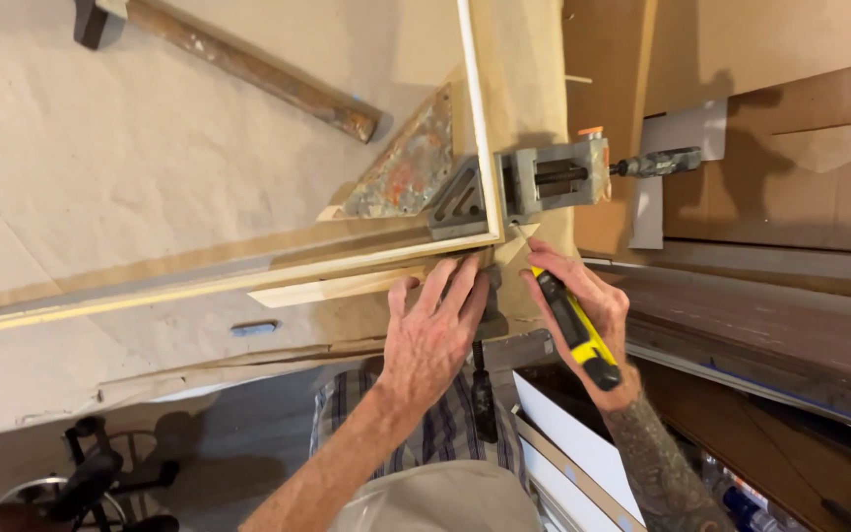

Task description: Assembling a wooden frame by aligning pieces in a corner clamp and securing them with tools.

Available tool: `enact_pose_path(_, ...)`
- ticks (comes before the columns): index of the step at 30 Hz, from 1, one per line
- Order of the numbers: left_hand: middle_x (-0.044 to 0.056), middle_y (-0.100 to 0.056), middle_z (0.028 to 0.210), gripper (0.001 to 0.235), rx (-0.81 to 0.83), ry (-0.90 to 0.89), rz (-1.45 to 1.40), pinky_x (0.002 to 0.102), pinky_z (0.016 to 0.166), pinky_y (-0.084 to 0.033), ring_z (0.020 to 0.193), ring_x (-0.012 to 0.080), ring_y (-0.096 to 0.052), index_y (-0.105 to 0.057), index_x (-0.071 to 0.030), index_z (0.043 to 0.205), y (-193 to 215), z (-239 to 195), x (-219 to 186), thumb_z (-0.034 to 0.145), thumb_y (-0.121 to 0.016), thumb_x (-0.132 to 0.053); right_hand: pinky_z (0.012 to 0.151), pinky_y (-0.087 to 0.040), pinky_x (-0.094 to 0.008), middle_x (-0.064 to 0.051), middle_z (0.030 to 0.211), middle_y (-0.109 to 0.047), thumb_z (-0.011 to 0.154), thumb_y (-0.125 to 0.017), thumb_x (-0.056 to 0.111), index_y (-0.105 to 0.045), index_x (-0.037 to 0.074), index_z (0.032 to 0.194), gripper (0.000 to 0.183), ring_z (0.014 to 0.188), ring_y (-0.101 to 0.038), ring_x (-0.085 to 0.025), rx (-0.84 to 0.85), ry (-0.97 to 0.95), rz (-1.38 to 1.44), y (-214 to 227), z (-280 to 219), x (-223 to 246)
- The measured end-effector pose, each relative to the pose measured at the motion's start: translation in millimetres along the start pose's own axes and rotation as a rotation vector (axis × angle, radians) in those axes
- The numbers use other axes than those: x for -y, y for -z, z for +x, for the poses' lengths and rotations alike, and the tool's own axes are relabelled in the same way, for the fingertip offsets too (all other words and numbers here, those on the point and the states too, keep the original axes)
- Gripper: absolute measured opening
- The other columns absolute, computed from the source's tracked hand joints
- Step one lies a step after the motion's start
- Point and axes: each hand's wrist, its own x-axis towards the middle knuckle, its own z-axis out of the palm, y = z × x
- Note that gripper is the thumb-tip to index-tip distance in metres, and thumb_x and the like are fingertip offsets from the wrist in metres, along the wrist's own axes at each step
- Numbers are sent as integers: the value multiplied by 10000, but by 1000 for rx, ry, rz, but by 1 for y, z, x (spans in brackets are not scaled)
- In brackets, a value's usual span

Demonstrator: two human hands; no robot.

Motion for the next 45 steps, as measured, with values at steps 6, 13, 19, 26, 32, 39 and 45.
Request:
enact_pose_path(6,74,-611,1306,183,-40,-12,4,447,963,-352,1224,232,-547,-689,-120,1120,-8,0,5,952,-655,-55,814,-599,-440,-181,1076,-778,871,-770,-11,-749,73,1076,222,963,-755,-359,97,43,-18,6,-3,-7)
enact_pose_path(13,92,-602,1323,173,-38,-22,-47,459,966,-360,1228,244,-549,-691,-96,1142,-12,-4,6,991,-618,-54,940,-564,-445,-202,1117,-775,895,-739,67,-748,15,1140,251,1059,-741,-354,108,100,207,11,-17,-58)
enact_pose_path(19,116,-600,1312,166,-56,-38,-46,472,951,-391,1221,270,-563,-691,-92,1139,-12,-2,7,998,-612,-53,912,-578,-451,-144,1154,-786,875,-748,244,-746,43,1182,367,1041,-749,-350,232,242,129,5,-20,-31)
enact_pose_path(26,98,-612,1272,154,-103,-31,-35,465,956,-401,1186,263,-571,-703,-106,1110,-14,-2,6,1000,-605,-58,816,-588,-483,-173,1110,-779,880,-751,256,-723,9,1150,367,972,-745,-378,192,349,47,1,-23,-60)
enact_pose_path(32,87,-617,1265,178,-130,-28,-35,484,972,-406,1184,265,-578,-695,-131,1129,-18,-4,6,1009,-581,-64,809,-593,-489,-186,1050,-784,866,-759,107,-725,24,1080,232,951,-753,-375,188,315,59,3,-8,-43)
enact_pose_path(39,49,-665,1207,241,-127,105,-199,485,1031,-361,1152,228,-595,-716,-134,1165,11,7,-4,927,-705,-102,842,-642,-390,-177,1044,-798,838,-787,64,-703,56,1007,188,916,-786,-259,105,-372,454,44,-16,-9)
enact_pose_path(45,2,-780,981,343,110,800,-1290,235,747,-588,802,84,-693,-731,-167,1053,77,17,-53,757,-872,-270,876,-650,-383,-248,1162,-691,961,-688,76,-623,67,1096,150,983,-724,-299,93,-533,1266,65,-53,-13)
